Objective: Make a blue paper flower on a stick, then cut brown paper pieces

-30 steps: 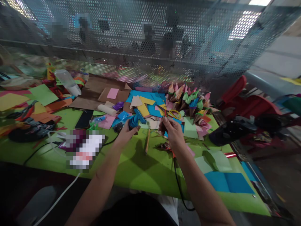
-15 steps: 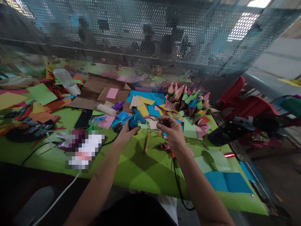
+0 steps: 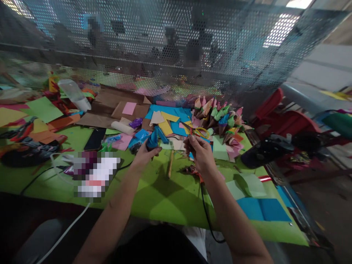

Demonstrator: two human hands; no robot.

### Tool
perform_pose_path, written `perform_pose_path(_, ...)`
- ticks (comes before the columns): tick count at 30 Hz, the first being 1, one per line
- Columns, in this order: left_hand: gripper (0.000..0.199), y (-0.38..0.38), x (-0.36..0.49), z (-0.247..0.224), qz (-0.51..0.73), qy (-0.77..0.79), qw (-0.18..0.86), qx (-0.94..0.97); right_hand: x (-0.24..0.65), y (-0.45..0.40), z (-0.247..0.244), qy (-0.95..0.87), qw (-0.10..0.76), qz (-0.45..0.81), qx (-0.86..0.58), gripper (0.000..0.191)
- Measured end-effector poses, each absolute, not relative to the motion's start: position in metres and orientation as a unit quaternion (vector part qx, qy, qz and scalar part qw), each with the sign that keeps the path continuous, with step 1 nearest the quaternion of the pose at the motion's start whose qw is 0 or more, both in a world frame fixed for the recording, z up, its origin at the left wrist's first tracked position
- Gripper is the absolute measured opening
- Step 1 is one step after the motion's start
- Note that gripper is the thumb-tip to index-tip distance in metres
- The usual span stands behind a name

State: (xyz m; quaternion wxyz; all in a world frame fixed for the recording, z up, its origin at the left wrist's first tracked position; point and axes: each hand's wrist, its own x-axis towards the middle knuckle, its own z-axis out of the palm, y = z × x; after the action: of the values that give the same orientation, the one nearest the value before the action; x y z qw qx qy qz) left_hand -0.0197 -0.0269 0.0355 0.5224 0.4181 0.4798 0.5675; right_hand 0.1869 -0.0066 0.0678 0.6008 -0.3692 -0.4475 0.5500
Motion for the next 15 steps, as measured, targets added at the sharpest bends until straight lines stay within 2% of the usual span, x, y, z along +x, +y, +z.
perform_pose_path(4, 0.039, -0.036, -0.014, 0.041, 0.561, 0.403, 0.608, 0.392, 0.184, -0.011, 0.067, -0.452, 0.581, 0.580, -0.347, 0.038)
perform_pose_path(9, 0.063, -0.044, 0.002, 0.039, 0.489, 0.290, 0.719, 0.401, 0.179, -0.016, 0.066, -0.466, 0.539, 0.615, -0.338, 0.032)
perform_pose_path(12, 0.069, -0.044, 0.007, 0.036, 0.467, 0.271, 0.736, 0.408, 0.178, -0.017, 0.067, -0.480, 0.522, 0.614, -0.346, 0.032)
perform_pose_path(15, 0.063, -0.042, 0.007, 0.033, 0.499, 0.291, 0.718, 0.388, 0.177, -0.017, 0.069, -0.487, 0.522, 0.598, -0.365, 0.032)
